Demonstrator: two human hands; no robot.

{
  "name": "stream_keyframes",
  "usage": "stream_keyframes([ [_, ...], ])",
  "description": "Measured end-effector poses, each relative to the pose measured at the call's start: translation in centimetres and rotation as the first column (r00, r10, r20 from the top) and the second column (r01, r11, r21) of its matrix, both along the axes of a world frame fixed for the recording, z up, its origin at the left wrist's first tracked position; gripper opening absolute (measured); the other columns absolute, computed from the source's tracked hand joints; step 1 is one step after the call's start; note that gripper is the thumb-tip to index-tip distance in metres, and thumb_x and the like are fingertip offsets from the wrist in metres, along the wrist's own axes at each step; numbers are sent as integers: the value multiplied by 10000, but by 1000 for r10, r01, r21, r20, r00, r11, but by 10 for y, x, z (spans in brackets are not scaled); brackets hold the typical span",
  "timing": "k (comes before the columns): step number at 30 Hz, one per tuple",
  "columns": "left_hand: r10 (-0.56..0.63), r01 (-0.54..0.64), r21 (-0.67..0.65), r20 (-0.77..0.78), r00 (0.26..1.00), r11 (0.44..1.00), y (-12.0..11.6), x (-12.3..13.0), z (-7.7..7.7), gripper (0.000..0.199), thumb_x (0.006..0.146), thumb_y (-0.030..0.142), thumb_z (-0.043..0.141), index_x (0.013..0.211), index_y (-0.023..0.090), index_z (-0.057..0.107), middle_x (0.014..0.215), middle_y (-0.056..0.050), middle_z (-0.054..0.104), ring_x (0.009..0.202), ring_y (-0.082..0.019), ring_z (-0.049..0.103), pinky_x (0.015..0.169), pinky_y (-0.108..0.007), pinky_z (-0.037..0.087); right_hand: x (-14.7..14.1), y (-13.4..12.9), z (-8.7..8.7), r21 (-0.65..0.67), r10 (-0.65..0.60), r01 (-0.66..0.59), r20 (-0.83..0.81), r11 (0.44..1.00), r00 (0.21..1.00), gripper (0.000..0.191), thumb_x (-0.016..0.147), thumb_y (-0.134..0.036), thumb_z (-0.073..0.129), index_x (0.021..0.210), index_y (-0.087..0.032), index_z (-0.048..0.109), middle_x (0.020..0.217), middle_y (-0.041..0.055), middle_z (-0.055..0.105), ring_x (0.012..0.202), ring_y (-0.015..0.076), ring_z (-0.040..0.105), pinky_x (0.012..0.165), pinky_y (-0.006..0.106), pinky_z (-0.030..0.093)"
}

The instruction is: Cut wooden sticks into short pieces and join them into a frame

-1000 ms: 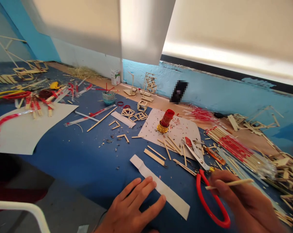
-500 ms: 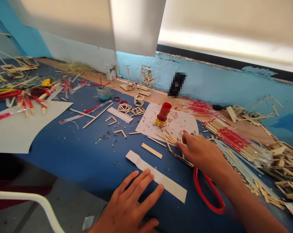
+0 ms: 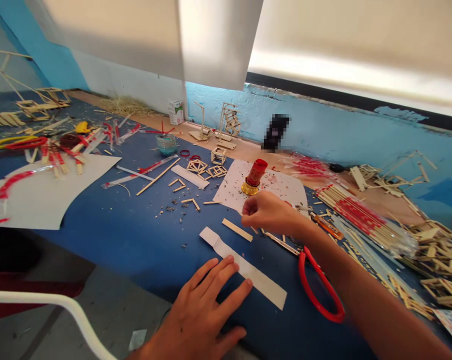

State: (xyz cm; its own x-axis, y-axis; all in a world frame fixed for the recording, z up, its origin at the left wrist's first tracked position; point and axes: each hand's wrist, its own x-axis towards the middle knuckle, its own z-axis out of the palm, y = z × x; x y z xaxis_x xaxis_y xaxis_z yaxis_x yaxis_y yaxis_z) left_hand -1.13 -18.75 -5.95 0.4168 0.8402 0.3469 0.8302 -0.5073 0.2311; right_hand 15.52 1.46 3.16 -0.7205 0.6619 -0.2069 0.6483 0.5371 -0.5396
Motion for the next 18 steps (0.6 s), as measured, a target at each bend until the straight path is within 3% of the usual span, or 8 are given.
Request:
stream_keyframes([
  [2, 3, -2, -7, 17, 1000, 1000, 0, 0, -1, 576, 950, 488, 659, 1481, 329, 503, 1589, -48, 426, 1492, -236, 367, 1211, -428, 363, 13, -12, -1, -203, -39, 14, -121, 979, 992, 82, 843, -191, 497, 770, -189, 535, 600, -47, 572, 541, 87, 509, 496, 183, 341],
  [4, -5, 5, -3, 28, 1000, 1000, 0, -1, -1, 573, 949, 460, 665, 1480, 319, 504, 1580, -62, 436, 1483, -248, 383, 1205, -442, 382, 26, -32, -5, -444, -147, 18, -259, 896, 955, 81, 841, -170, 484, 782, -217, 453, 591, -69, 500, 540, 92, 477, 489, 186, 349],
  [6, -14, 14, 1, 37, 999, 1000, -1, -1, -2, 576, 941, 436, 679, 1476, 306, 510, 1565, -75, 454, 1471, -261, 402, 1198, -453, 399, 36, -54, -12, -536, -235, 29, -320, 844, 918, 90, 865, -171, 496, 805, -221, 451, 633, -64, 485, 578, 104, 467, 518, 201, 363],
  [9, -18, 18, -3, 44, 999, 1000, -1, 0, -1, 567, 933, 415, 691, 1462, 300, 524, 1565, -83, 454, 1464, -269, 413, 1195, -461, 409, 46, -78, -18, -332, -207, 102, -297, 938, 932, 80, 911, -180, 528, 838, -214, 522, 709, -43, 536, 653, 119, 481, 577, 224, 365],
  [11, -17, 17, -7, 41, 999, 1000, -2, 0, -1, 574, 933, 413, 689, 1468, 298, 518, 1576, -88, 438, 1469, -269, 406, 1197, -465, 408, 48, -84, -18, -218, -132, 78, -246, 973, 960, 99, 942, -195, 541, 856, -208, 588, 736, -31, 578, 690, 126, 512, 597, 230, 367],
  [18, -12, 12, 1, 16, 1000, 1000, -2, -1, 0, 587, 950, 424, 667, 1495, 306, 487, 1566, -97, 444, 1465, -255, 412, 1181, -462, 429, 47, -84, -24, -189, -8, -42, -256, 981, 967, 185, 1031, -279, 524, 935, -209, 666, 815, -13, 682, 729, 125, 586, 687, 243, 419],
])
